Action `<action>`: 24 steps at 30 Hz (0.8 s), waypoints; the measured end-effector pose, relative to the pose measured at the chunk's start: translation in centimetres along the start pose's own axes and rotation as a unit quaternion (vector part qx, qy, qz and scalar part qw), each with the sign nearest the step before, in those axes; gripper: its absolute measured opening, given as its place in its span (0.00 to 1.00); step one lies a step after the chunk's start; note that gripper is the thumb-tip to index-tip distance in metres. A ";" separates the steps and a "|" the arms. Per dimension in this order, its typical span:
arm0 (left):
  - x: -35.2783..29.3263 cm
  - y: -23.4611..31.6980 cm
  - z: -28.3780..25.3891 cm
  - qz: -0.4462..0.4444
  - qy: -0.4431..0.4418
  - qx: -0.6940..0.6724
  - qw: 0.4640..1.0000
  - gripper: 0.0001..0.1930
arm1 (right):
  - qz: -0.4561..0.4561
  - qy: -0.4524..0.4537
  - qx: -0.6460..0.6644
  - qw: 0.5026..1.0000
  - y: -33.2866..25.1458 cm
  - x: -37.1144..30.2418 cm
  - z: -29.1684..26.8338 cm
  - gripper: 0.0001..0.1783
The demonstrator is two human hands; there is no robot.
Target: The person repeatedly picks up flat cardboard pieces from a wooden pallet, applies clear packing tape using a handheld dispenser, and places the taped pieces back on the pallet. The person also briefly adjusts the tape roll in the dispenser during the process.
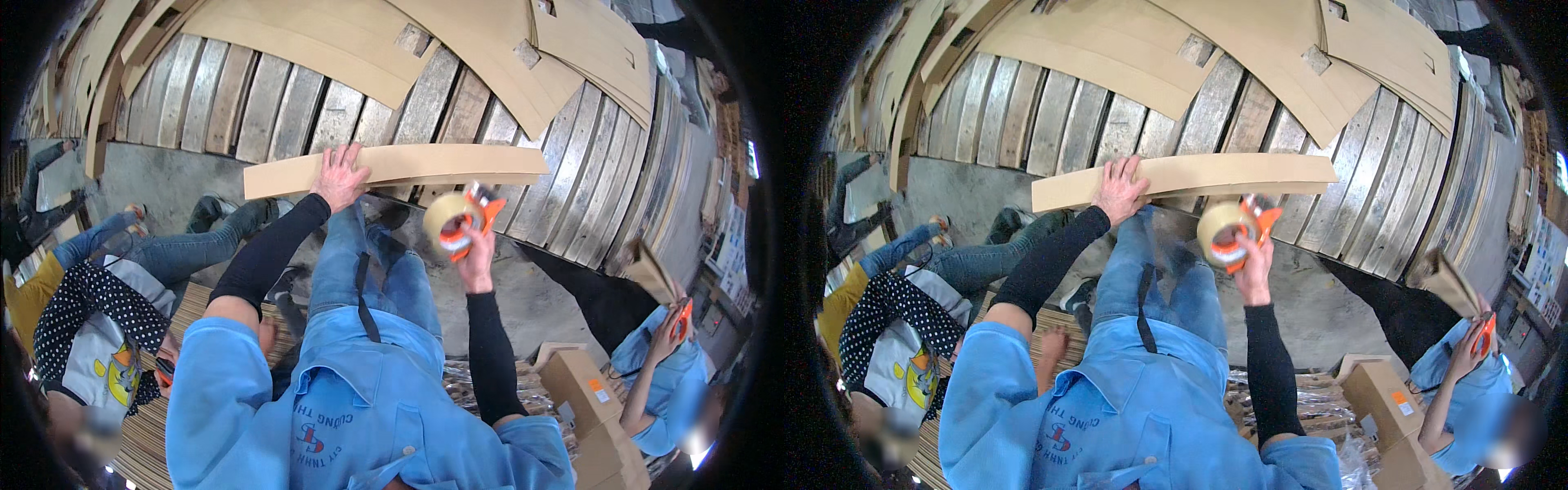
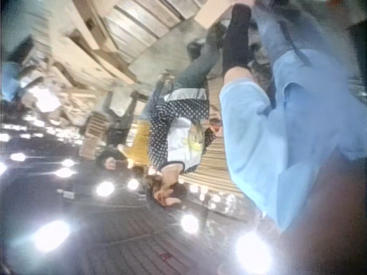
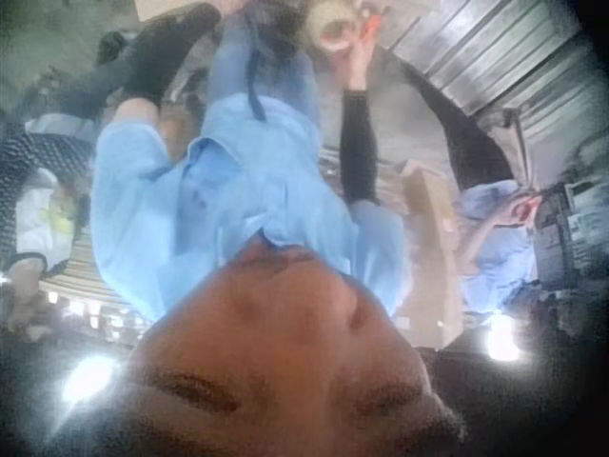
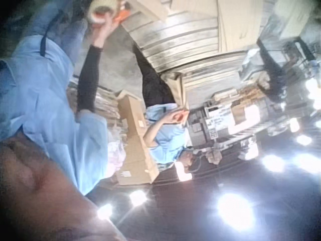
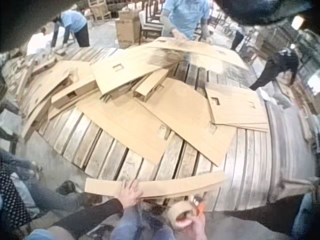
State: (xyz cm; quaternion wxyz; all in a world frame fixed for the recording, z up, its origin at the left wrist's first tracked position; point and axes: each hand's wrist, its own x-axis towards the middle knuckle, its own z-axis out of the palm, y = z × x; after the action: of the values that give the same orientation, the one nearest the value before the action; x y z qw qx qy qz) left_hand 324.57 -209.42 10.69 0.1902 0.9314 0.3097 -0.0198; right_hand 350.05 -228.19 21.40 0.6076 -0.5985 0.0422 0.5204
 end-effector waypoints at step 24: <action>11.3 9.6 4.0 -0.007 0.038 -0.029 0.999 0.13 | -0.071 0.010 -0.285 0.956 -5.6 10.9 3.1 0.38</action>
State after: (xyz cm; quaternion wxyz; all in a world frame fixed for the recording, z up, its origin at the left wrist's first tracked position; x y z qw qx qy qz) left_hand 339.66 -211.48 8.55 0.2048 0.9236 0.3233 0.0228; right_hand 357.06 -218.04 18.73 0.4471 -0.7533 -0.1442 0.4602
